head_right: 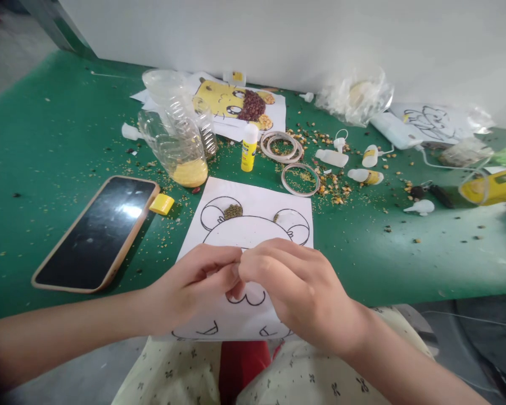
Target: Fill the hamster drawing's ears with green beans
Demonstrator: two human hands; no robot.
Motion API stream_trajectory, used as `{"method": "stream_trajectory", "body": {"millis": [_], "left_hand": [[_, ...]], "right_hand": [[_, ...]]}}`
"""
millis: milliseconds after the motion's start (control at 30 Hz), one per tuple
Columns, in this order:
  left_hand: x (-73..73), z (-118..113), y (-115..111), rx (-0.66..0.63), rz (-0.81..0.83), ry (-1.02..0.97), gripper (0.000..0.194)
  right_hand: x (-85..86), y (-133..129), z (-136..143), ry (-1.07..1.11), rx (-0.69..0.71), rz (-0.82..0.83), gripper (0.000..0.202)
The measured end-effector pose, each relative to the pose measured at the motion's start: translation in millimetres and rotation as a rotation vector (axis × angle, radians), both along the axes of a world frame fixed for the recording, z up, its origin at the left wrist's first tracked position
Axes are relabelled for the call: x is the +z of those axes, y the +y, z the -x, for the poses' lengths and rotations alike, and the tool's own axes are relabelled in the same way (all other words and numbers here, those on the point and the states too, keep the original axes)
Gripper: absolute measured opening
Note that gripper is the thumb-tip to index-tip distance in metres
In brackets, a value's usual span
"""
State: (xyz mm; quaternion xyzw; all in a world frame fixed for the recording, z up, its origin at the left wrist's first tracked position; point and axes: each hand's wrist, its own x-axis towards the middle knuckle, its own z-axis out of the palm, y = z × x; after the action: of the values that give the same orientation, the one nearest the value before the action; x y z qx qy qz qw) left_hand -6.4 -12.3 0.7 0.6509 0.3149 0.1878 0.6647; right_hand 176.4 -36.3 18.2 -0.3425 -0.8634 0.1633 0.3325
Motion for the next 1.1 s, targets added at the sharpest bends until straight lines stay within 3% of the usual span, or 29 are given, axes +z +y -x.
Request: {"method": "stream_trajectory", "body": {"millis": [367, 700, 1100], "left_hand": [[-2.6, -0.6, 0.9, -0.006, 0.037, -0.016, 0.023], [-2.2, 1.3, -0.5, -0.023, -0.039, -0.027, 0.024], [-1.6, 1.3, -0.6, -0.05, -0.118, 0.033, 0.028]], "right_hand": [[-1.5, 0.5, 2.3, 0.001, -0.016, 0.079, 0.026], [-0.8, -1.5, 3.5, 0.042, -0.17, 0.092, 0.024], [0.3, -0.4, 2.6, -0.022, -0.044, 0.081, 0.023]]}}
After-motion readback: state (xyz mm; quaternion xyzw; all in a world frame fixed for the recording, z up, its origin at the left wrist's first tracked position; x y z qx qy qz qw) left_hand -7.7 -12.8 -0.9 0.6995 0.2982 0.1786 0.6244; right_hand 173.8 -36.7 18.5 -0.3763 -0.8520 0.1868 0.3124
